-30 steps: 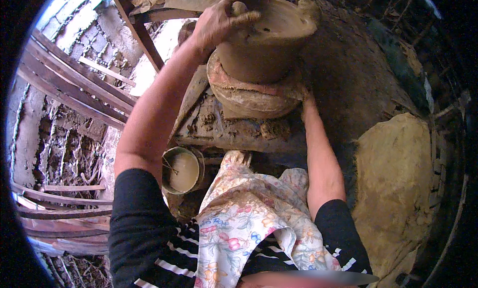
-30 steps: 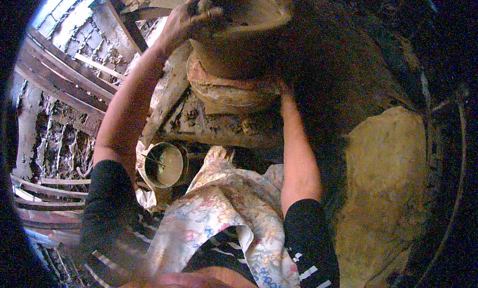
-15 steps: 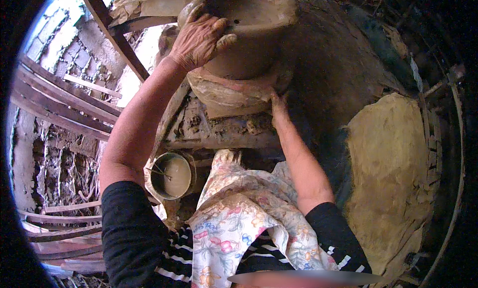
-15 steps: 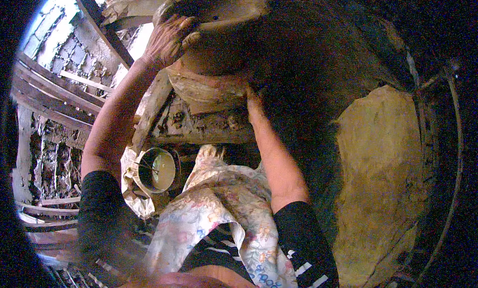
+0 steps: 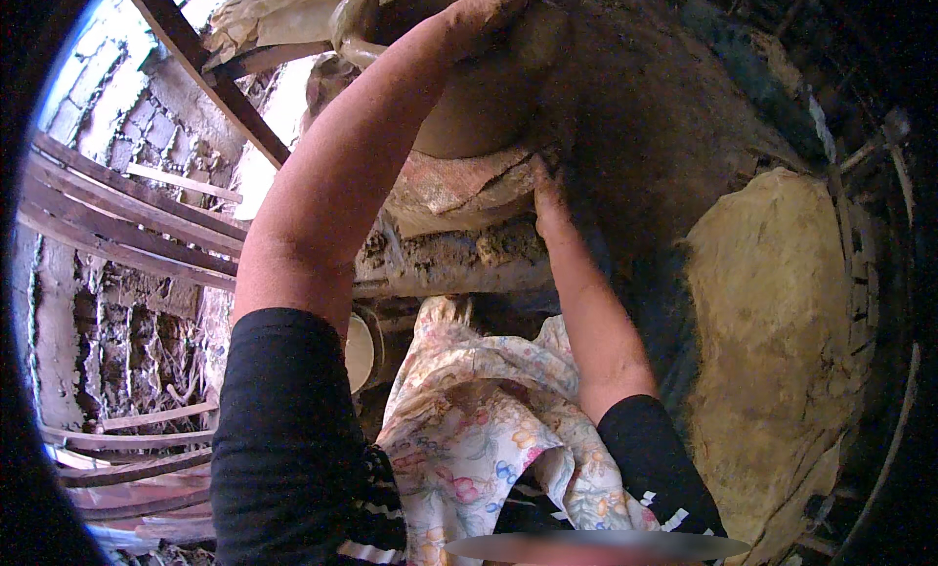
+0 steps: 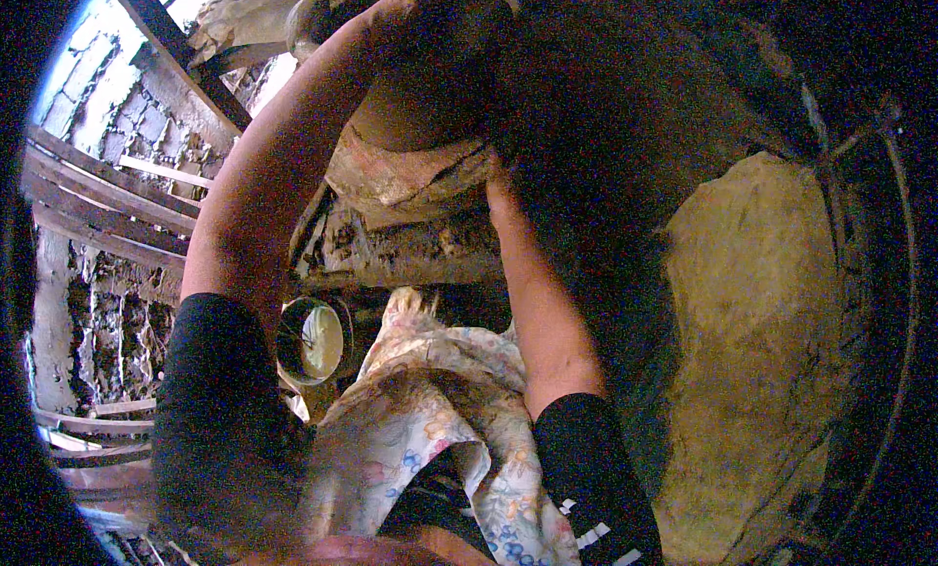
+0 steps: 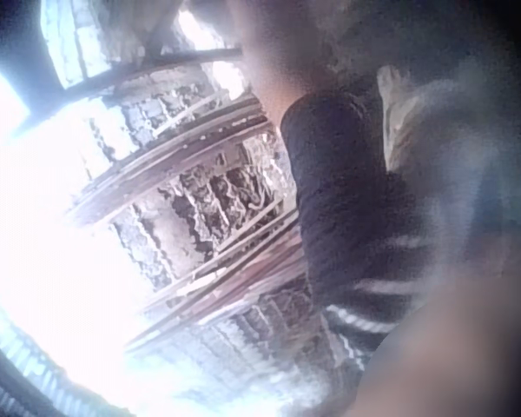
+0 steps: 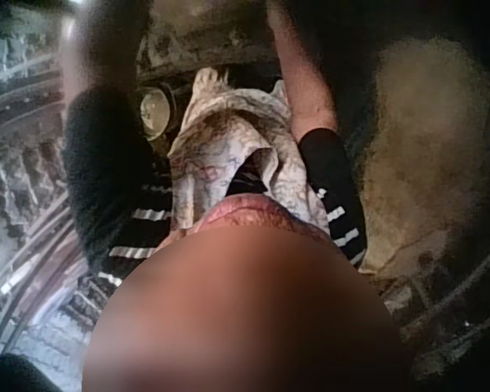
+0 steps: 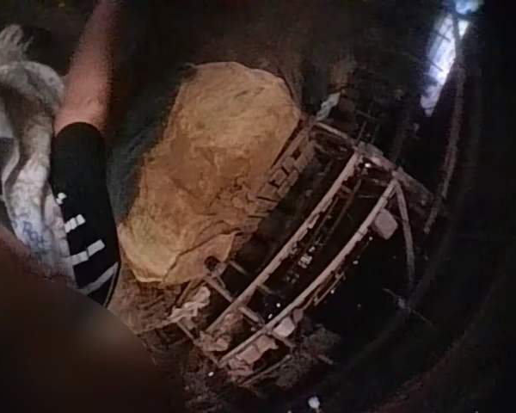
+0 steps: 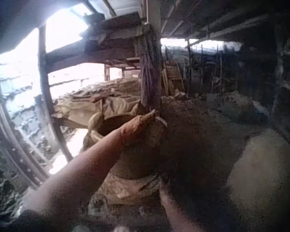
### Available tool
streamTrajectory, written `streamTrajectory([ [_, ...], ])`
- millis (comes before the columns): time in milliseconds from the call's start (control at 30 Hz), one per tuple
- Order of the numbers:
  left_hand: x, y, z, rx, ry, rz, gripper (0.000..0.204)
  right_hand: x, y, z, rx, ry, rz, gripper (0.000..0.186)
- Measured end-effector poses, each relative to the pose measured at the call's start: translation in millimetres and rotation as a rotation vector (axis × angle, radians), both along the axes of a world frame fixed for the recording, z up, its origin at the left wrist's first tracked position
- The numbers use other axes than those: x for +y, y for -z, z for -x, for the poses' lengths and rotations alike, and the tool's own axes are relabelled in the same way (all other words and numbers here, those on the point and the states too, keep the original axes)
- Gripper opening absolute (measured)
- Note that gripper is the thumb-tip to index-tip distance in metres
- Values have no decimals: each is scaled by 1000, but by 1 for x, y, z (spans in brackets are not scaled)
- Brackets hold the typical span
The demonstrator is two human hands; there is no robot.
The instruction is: The person shapes a clay pot on a rotating pottery wheel using both hands. They repeatedly smooth the exterior and interior surfaces, refine the rim, and adjust the wall thickness while the wheel spins.
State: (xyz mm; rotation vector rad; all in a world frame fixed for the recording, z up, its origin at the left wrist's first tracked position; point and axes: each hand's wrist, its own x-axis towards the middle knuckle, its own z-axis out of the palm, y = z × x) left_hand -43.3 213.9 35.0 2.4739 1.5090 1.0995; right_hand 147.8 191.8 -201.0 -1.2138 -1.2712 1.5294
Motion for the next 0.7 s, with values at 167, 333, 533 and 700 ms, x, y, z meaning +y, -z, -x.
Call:
streamTrajectory([
  [167, 3, 22, -6, 18, 218, -149, 30, -8, 15, 4, -136, 33, -149, 75],
  [333, -55, -3, 8, 340, -54, 238, 23, -31, 23, 15, -173, 75, -211, 69],
  [533, -57, -22, -35, -449, -117, 343, 30, -63, 19, 5, 31, 23, -44, 86],
  [700, -77, -40, -57, 763, -519, 171, 40, -4, -2, -33, 373, 23, 157, 86],
])
